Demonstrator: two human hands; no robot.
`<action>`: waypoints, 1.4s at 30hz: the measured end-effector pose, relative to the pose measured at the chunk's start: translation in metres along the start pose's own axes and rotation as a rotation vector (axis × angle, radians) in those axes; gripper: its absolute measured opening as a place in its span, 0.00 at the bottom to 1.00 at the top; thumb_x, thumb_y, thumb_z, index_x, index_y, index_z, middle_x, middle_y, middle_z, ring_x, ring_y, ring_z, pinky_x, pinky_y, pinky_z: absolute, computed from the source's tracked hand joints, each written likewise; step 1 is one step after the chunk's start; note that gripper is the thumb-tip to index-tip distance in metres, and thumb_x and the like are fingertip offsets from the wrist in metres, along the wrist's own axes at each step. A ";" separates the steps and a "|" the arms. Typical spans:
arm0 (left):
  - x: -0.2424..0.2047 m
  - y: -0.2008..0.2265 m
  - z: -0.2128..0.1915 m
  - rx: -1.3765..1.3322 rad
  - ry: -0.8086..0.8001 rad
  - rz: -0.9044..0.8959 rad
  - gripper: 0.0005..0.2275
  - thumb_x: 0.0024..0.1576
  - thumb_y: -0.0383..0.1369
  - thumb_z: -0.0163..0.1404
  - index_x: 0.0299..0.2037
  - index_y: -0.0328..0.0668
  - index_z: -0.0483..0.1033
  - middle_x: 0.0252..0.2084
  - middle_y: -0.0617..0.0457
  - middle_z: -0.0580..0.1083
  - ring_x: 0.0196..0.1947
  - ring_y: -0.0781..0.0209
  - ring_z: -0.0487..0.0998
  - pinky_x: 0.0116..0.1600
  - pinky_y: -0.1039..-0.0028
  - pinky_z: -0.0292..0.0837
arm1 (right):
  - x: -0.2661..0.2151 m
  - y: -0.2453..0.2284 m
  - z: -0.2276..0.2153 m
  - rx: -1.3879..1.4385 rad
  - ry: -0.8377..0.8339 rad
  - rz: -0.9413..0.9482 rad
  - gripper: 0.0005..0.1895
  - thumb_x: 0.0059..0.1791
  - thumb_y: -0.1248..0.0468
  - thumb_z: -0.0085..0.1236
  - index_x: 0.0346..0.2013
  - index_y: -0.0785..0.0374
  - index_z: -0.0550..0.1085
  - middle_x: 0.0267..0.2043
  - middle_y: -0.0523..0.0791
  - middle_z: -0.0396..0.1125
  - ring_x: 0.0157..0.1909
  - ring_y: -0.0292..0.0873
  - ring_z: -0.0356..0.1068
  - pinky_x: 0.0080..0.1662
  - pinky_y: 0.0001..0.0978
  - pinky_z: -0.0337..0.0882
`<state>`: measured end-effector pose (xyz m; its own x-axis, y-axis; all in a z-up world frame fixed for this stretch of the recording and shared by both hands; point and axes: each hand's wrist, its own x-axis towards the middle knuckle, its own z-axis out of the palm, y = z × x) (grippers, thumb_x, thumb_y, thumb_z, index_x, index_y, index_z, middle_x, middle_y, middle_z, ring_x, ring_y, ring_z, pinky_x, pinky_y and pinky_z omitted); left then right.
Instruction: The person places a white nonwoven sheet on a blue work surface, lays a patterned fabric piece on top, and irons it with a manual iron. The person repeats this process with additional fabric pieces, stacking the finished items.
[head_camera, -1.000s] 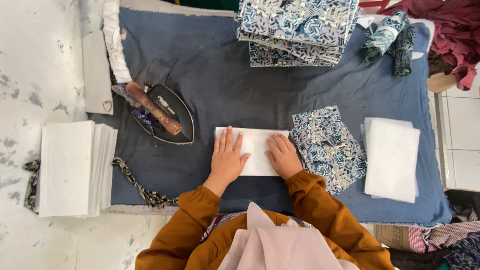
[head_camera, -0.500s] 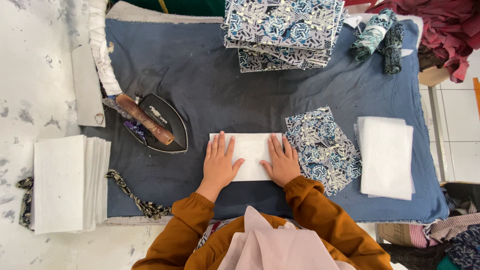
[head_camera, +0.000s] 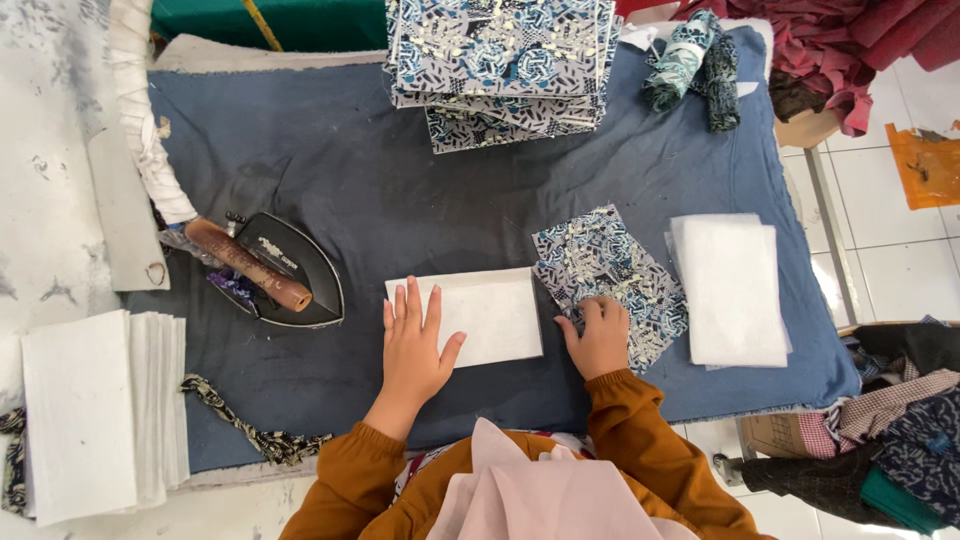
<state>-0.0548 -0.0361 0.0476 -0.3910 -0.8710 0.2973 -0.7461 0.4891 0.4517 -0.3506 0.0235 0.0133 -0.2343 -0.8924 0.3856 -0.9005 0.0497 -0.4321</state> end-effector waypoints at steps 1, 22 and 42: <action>-0.002 0.004 -0.002 -0.021 -0.001 0.004 0.31 0.61 0.48 0.48 0.70 0.34 0.62 0.74 0.26 0.51 0.74 0.26 0.50 0.74 0.42 0.41 | -0.001 0.006 0.002 0.009 -0.009 0.002 0.14 0.44 0.63 0.67 0.39 0.66 0.75 0.47 0.52 0.68 0.51 0.58 0.65 0.55 0.50 0.64; -0.029 0.029 -0.021 -0.184 -0.053 0.041 0.21 0.61 0.38 0.50 0.62 0.36 0.71 0.72 0.32 0.60 0.74 0.34 0.57 0.74 0.49 0.47 | 0.001 0.050 0.009 0.462 -0.027 0.377 0.10 0.47 0.66 0.66 0.37 0.67 0.73 0.45 0.47 0.77 0.45 0.45 0.79 0.47 0.33 0.76; 0.063 0.088 0.048 -1.630 -0.791 -0.879 0.19 0.60 0.38 0.52 0.53 0.26 0.74 0.46 0.43 0.79 0.44 0.51 0.81 0.50 0.63 0.78 | -0.045 -0.053 -0.099 0.364 -0.190 -0.462 0.23 0.36 0.71 0.67 0.46 0.57 0.80 0.30 0.45 0.66 0.31 0.48 0.68 0.35 0.39 0.67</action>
<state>-0.1713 -0.0506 0.0654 -0.7060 -0.4516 -0.5455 0.0856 -0.8190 0.5673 -0.3288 0.1054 0.0989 0.2500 -0.8512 0.4615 -0.7027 -0.4874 -0.5184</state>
